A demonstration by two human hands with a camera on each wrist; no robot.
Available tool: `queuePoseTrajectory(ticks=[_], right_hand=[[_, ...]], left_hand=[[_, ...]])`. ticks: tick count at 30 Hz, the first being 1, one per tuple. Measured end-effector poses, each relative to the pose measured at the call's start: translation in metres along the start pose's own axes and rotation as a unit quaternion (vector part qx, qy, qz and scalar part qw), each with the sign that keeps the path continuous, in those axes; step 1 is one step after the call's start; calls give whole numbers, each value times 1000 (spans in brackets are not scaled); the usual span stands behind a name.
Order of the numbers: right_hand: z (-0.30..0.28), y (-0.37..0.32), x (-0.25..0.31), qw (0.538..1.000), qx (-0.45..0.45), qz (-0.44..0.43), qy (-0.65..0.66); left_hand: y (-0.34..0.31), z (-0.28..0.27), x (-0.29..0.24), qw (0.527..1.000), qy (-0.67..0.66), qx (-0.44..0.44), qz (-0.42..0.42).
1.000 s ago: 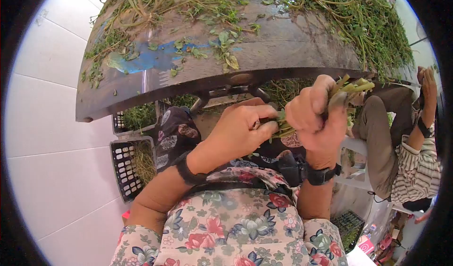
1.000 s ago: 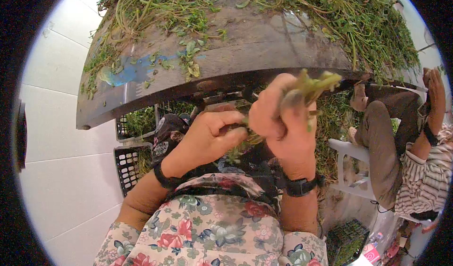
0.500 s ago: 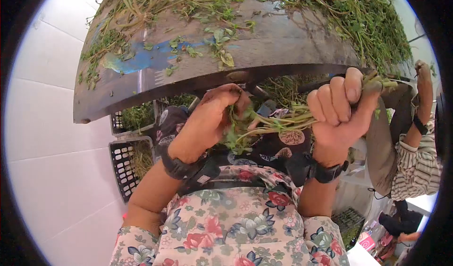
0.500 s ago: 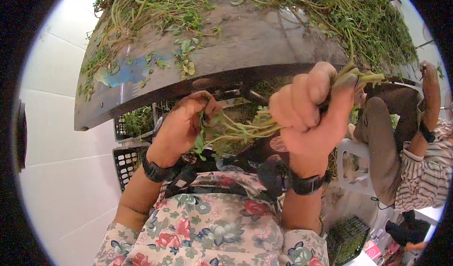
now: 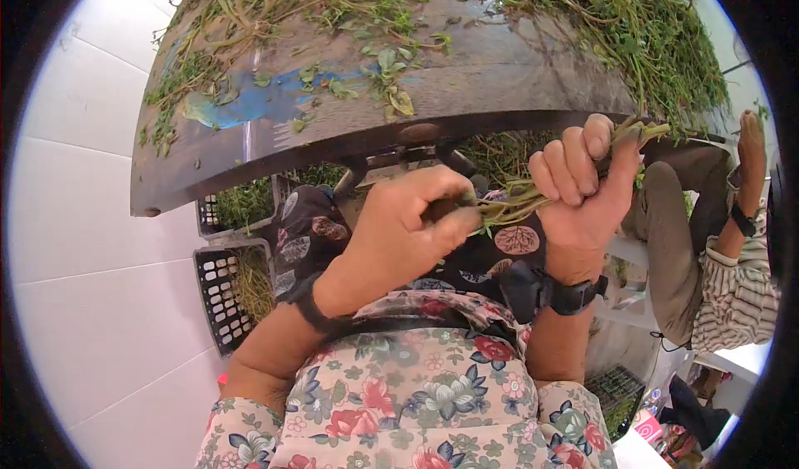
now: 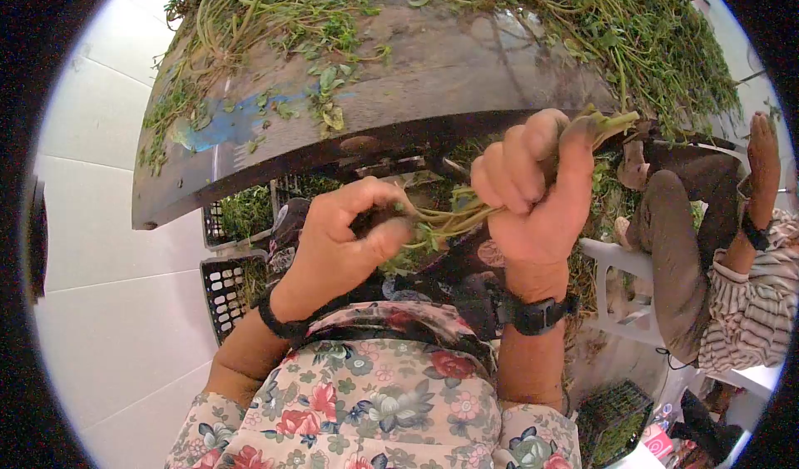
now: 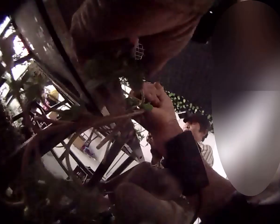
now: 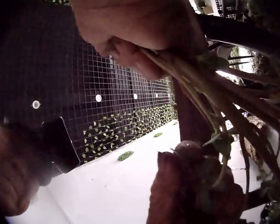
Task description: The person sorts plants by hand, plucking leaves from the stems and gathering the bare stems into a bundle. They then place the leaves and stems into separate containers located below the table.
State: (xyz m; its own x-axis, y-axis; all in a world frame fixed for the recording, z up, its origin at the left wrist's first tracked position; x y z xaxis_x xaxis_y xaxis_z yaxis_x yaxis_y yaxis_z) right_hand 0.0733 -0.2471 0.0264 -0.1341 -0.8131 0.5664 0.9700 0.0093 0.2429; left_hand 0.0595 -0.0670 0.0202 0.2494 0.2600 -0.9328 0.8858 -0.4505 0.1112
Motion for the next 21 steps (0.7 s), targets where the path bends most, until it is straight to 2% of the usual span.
queuePoseTrajectory(ticks=[1, 4, 8, 11, 14, 17, 21], right_hand=[[0, 0, -1, 1000, -2, 1, -1], [2, 1, -3, 1000, 1, 1, -2], [4, 1, -3, 1000, 1, 4, 4], [2, 0, -5, 1000, -16, 8, 7], [3, 0, -7, 999, -25, 20, -2], [1, 0, -9, 999, -19, 24, -12], [0, -2, -10, 999, -40, 29, -21]], left_hand=[[0, 3, 1, 999, 13, -8, 45], [-1, 9, 4, 989, 120, 20, 89], [-4, 14, 12, 978, 170, 43, 109], [-2, 14, 14, 993, 38, 11, 109], [-1, 15, 14, 994, 40, -13, 106], [-2, 12, 14, 996, 53, 11, 71], [-2, 11, 14, 996, 31, 26, 79]])
Point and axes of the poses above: each hand's wrist, its own y-axis towards the middle knuckle, its own z-axis out of the palm, x = y × z, the point moved 2 cm from there along y, towards the middle knuckle, and after that the axes turned 1 degree about x, right-handed, at the moved point
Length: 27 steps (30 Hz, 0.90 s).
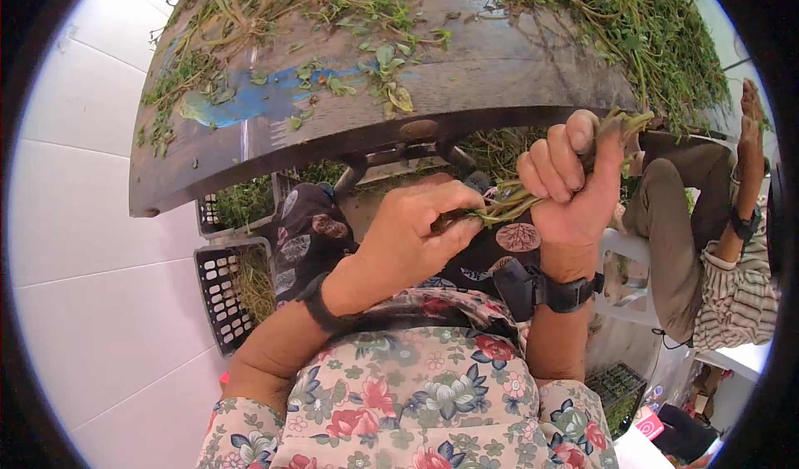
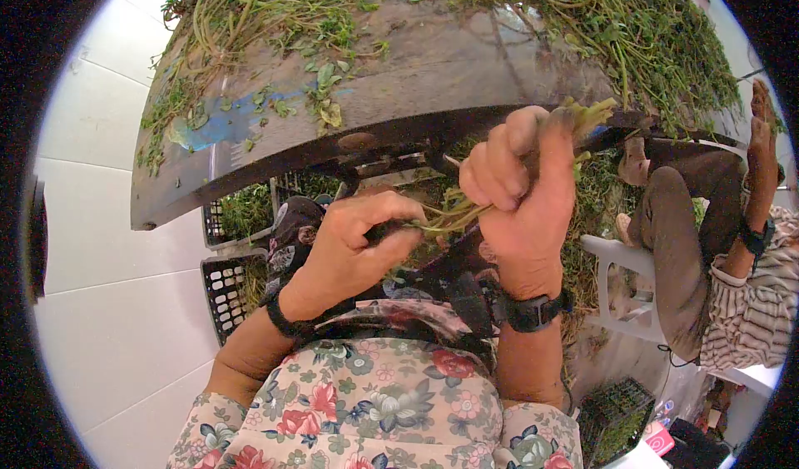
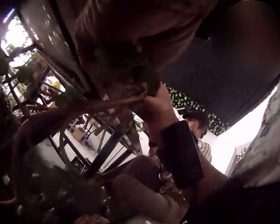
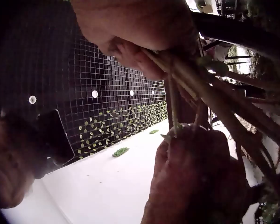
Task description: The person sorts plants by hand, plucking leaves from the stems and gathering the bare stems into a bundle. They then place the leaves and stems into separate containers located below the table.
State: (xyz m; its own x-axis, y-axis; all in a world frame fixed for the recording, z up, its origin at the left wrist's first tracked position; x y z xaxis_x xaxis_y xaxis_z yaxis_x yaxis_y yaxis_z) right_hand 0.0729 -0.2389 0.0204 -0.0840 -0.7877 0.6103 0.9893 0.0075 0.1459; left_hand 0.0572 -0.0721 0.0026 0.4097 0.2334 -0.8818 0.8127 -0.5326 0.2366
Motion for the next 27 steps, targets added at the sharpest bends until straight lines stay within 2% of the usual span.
queuePoseTrajectory(ticks=[2, 5, 8, 11, 12, 14, 18, 20, 22, 27], right_hand=[[-1, 0, -1, 1000, -10, 7, -4], [3, -2, -3, 999, -30, 5, -20], [2, -4, -8, 993, -53, -7, -104], [4, -2, -8, 998, -52, -3, -41], [4, -1, -8, 999, -35, 0, -35], [1, 1, -7, 1000, -2, 5, -25], [-12, 4, 1, 986, -135, -34, -90], [-19, 3, 6, 971, -200, -54, -122], [-21, 3, 10, 975, -203, -52, -74], [-18, 3, 8, 982, -182, -29, -37]], left_hand=[[0, 0, -1, 999, -36, 4, 0], [-1, 1, -1, 1000, 25, 10, -9], [0, -4, -3, 978, -123, 114, -123], [3, -12, -5, 949, -206, 134, -199], [3, -13, -4, 955, -206, 127, -170], [1, -12, -6, 947, -229, 127, -185], [-2, -22, -7, 913, -318, 182, -180], [-5, -28, -7, 896, -360, 125, -229], [-5, -30, -4, 867, -405, 78, -279], [-2, -19, 4, 860, -433, 20, -269]])
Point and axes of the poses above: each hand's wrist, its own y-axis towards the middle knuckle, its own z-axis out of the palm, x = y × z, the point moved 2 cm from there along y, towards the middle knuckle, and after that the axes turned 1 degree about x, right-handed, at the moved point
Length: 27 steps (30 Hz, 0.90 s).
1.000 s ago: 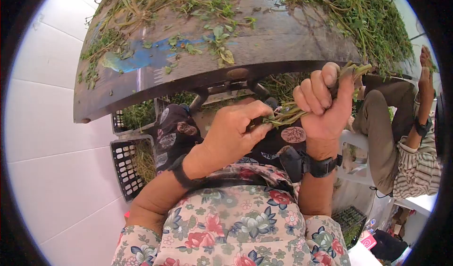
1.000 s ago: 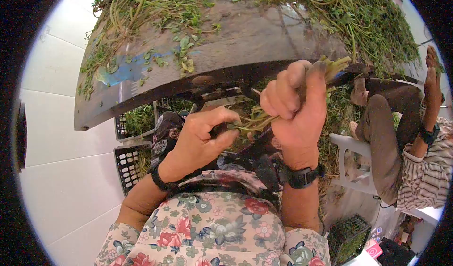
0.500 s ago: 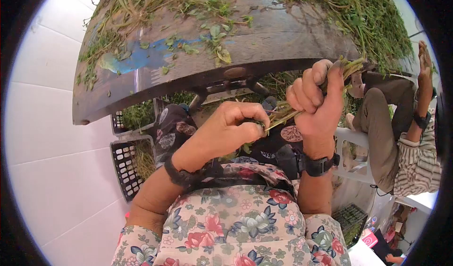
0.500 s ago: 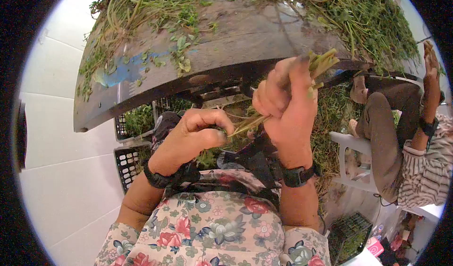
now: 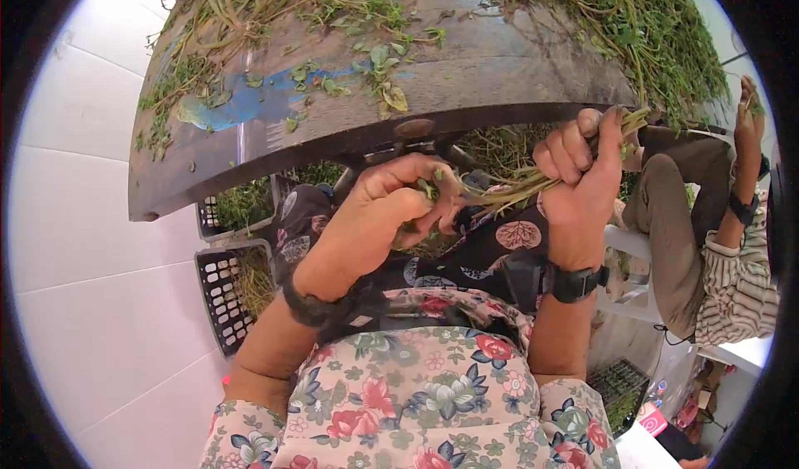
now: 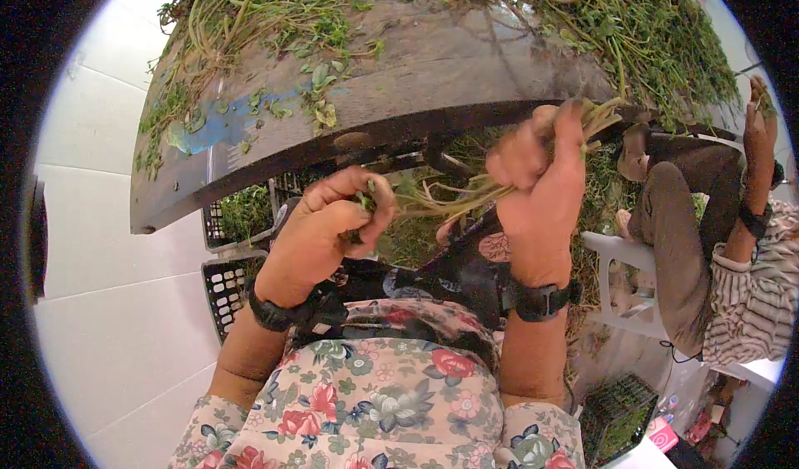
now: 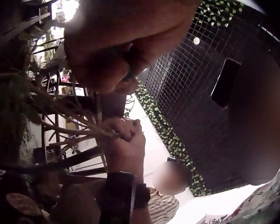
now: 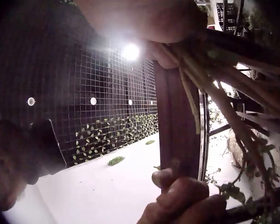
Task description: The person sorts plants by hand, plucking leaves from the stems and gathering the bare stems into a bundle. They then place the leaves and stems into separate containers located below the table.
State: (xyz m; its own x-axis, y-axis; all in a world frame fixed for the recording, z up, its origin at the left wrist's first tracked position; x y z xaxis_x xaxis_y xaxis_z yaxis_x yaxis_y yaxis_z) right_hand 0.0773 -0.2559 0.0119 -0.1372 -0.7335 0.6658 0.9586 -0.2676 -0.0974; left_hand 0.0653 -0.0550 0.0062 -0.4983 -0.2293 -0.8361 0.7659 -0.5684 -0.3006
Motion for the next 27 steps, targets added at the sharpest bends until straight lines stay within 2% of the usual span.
queuePoseTrajectory(ticks=[4, 7, 8, 10, 13, 16, 19, 22, 25, 27], right_hand=[[3, -2, 0, 999, 21, 26, 10], [5, -3, 0, 998, 51, 37, 23], [6, -3, 0, 997, 63, 40, 29], [10, -5, 1, 997, 57, 37, 19], [12, -6, 0, 998, 58, 34, 13], [11, -6, -1, 998, 58, 34, 13], [11, -6, -2, 998, 61, 33, 9], [10, -5, -3, 997, 66, 31, 7], [10, -5, -4, 998, 52, 33, 6], [10, -5, -4, 998, 50, 36, 4]], left_hand=[[4, 0, 3, 999, 32, -20, 12], [4, 3, -2, 988, 152, -36, 11], [7, 0, 0, 975, 214, -41, 42], [15, -6, 8, 936, 332, -50, 103], [13, 1, 12, 898, 418, -63, 124], [15, 1, 20, 801, 542, -67, 245], [14, 2, 19, 752, 612, -57, 239], [12, 4, 19, 744, 631, -18, 219], [13, 4, 22, 736, 637, -17, 227], [13, 4, 22, 741, 629, -49, 230]])
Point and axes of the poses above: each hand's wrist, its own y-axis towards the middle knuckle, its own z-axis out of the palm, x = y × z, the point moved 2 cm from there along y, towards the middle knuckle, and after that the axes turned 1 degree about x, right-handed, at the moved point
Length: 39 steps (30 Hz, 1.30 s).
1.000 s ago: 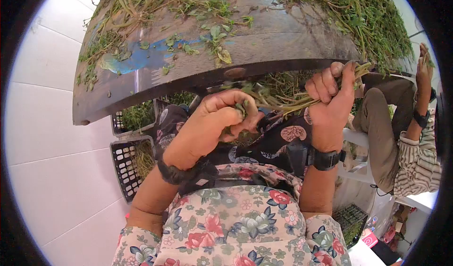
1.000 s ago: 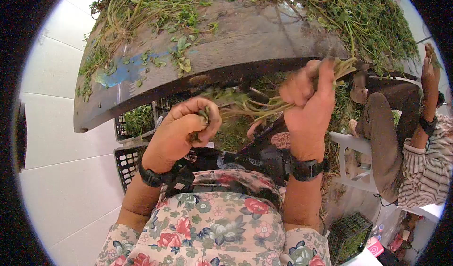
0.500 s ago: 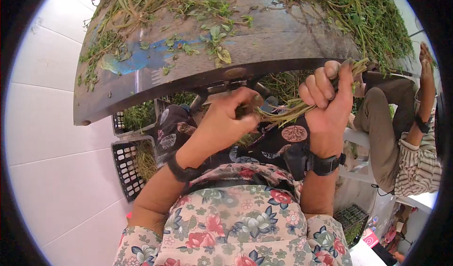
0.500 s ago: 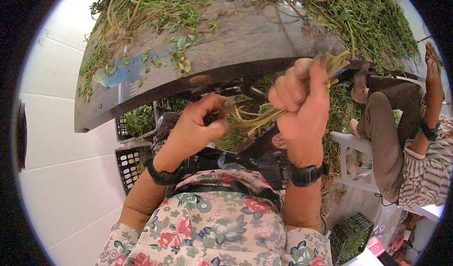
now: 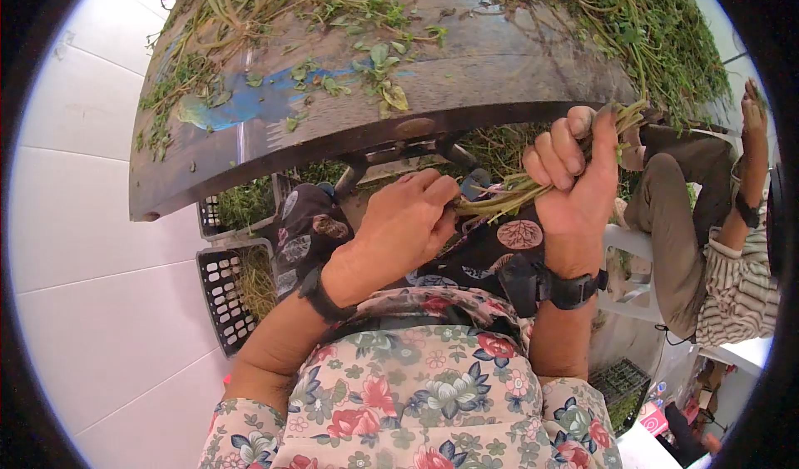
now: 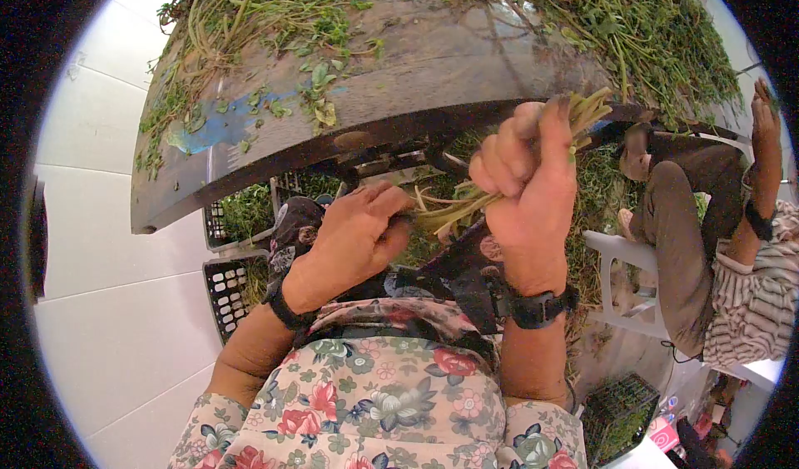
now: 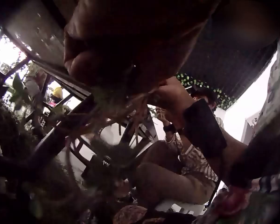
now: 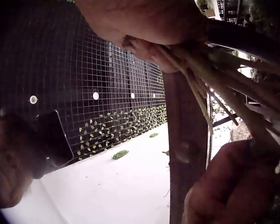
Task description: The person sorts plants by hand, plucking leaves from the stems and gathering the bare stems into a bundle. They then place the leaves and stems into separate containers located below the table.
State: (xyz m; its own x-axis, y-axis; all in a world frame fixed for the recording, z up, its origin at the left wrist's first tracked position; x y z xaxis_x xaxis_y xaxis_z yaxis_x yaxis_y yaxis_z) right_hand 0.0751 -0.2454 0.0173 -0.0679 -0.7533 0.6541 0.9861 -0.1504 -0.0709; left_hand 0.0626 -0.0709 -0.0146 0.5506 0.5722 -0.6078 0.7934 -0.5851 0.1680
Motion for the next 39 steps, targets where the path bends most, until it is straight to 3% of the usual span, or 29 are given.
queuePoseTrajectory(ticks=[1, 4, 7, 10, 14, 15, 16, 18, 19, 20, 23, 26, 29, 32, 35, 36, 39], right_hand=[[-1, 0, 1, 1000, 6, 1, -2], [5, -6, 0, 999, 42, -2, 13], [15, -12, -1, 997, 72, -14, -21], [14, -13, 4, 997, 71, -24, -23], [9, -15, 28, 991, 117, -60, 7], [7, -14, 31, 992, 110, -63, 17], [5, -12, 33, 992, 105, -66, 27], [2, -9, 34, 992, 98, -61, 52], [0, -9, 33, 992, 94, -53, 67], [-2, -8, 32, 992, 90, -44, 81], [-3, -7, 31, 991, 108, -34, 76], [-5, -5, 31, 986, 125, -27, 109], [-4, -6, 31, 986, 119, -26, 111], [-3, -5, 28, 988, 114, -23, 103], [-1, -5, 26, 988, 113, -18, 105], [-1, -6, 25, 989, 109, -19, 102], [-1, -6, 26, 990, 104, -24, 91]], left_hand=[[0, 0, 0, 1000, -1, -13, -10], [1, -3, 11, 979, -193, -55, -46], [4, 3, 26, 941, -295, -10, -164], [2, -1, 14, 845, -464, -30, -263], [-7, 2, 42, 728, -606, -64, -313], [-8, 2, 46, 833, -513, -77, -190], [-9, 2, 48, 910, -402, -88, -60], [-13, 5, 54, 904, -418, -62, -59], [-12, -1, 47, 817, -544, -24, -188], [-14, -1, 44, 696, -648, 15, -310], [-13, 1, 42, 633, -711, 35, -303], [-15, 3, 47, 638, -722, 45, -265], [-14, 4, 44, 802, -526, 45, -281], [-6, 5, 31, 949, -302, 61, -71], [-7, 10, 19, 965, -251, 55, -58], [-6, 12, 20, 981, -187, 60, -9], [-5, 9, 17, 997, -69, 32, 8]])
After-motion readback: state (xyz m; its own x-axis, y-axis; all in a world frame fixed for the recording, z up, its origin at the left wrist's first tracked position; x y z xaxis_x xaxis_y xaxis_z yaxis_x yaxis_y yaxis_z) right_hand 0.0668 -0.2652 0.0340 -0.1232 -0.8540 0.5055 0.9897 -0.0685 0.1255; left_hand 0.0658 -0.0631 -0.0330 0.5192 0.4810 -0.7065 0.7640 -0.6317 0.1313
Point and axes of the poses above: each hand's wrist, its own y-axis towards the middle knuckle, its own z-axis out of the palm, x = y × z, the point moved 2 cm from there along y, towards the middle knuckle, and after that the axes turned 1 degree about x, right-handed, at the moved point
